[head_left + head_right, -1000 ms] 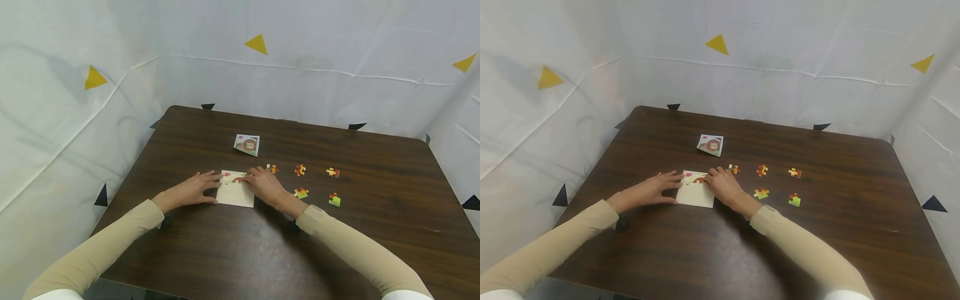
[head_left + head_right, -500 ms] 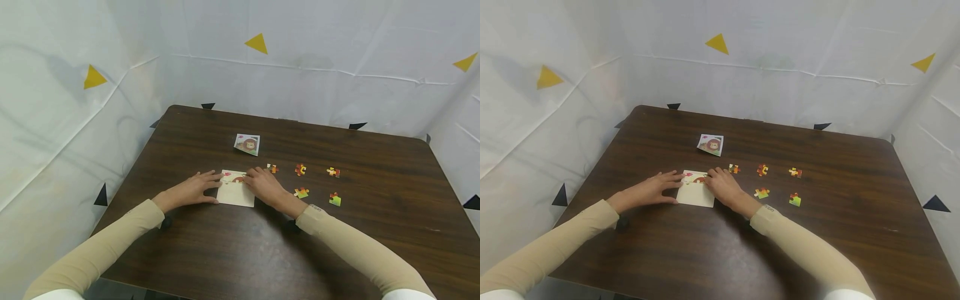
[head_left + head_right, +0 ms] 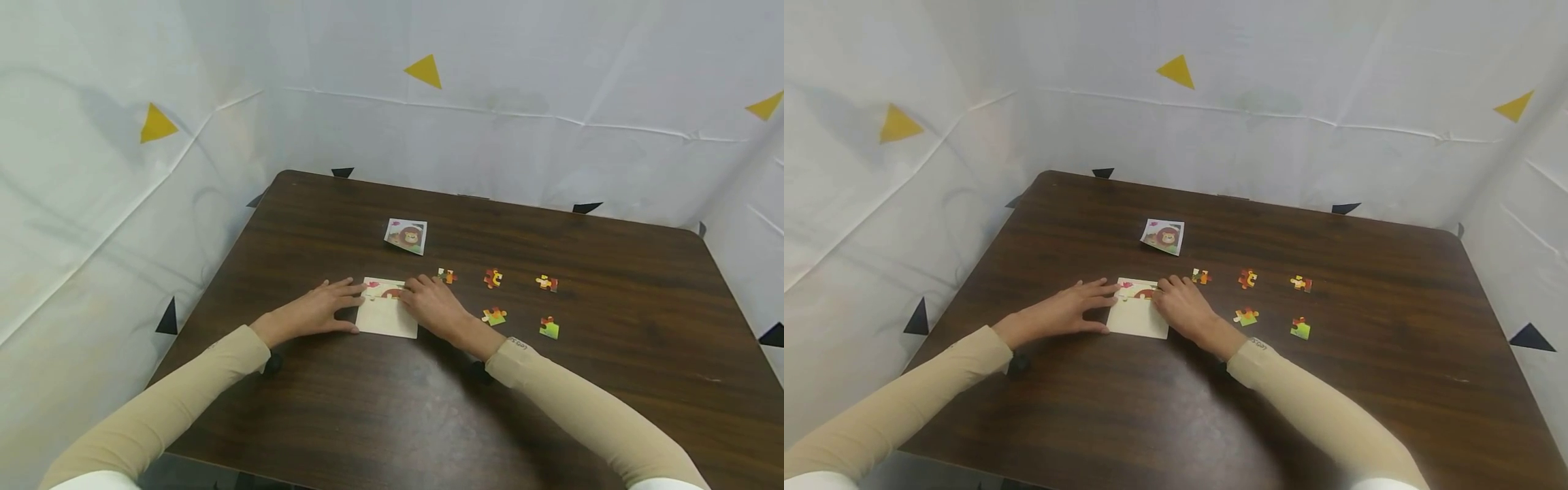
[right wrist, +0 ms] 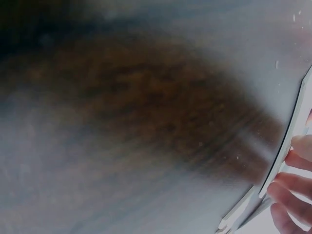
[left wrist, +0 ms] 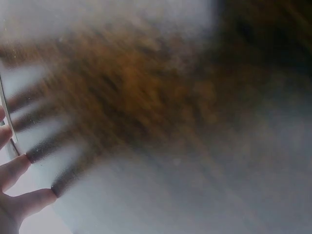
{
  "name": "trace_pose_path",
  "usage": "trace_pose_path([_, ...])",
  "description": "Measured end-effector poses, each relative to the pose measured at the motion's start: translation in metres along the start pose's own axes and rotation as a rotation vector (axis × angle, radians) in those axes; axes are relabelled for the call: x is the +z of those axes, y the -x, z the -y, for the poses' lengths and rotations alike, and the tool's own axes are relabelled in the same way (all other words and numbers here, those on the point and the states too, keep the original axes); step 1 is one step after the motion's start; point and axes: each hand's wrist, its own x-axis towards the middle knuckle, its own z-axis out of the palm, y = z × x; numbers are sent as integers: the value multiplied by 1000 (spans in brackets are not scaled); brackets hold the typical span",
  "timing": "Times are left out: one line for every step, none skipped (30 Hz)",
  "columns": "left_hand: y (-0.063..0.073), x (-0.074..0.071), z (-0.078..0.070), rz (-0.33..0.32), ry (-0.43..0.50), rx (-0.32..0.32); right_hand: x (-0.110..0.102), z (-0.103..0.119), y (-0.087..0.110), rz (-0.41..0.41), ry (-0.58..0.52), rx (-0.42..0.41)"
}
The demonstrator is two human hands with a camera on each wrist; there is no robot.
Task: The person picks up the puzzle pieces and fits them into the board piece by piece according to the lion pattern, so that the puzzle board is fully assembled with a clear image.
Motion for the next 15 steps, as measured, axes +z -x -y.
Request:
trace_pose_path([0,0,0,1,0,0,0,0,0,6,7,0])
trace_pose_path([-1,0,0,2,0,0,0,0,0,9,11,-1])
trace_pose_path([-1,-1,0,3,3,1,1,0,0,11,20,-5])
trace_pose_path([-1,-1,-1,7,3,-1,1,0,0,12,30,-11])
trace_pose_path([-1,-1,-1,11,3,-3,1,0,-1,13,43,-19])
trace_pose_path([-1,-1,-1,15,2,-5,1,0,-1,11,58,-28])
trace_pose_path([-1,-1,-1,18,1,-6,1,0,-1,8,71,-37])
trace_pose_path([-2,-1,-1,21,1,-7,1,0,-1,6,83,-45])
trace_pose_path([-2,-1,0,23,-1,-7,1,0,-1,4,95,-53])
trace_pose_path([-2,-1,0,25,-3,-10,1,0,-1,2,102,-57])
trace_pose_path([-2,-2,0,25,-6,-9,1,0,0,4,101,-59])
trace_pose_path([-2,-2,0,24,-8,-7,0,0,0,6,95,-59])
trace_pose_path([-2,-1,0,24,-10,-7,0,0,0,7,83,-59])
trace_pose_path([-2,-1,0,23,-11,-7,0,0,1,9,68,-57])
trace_pose_path([-2,-1,0,20,-13,-4,0,0,1,7,53,-52])
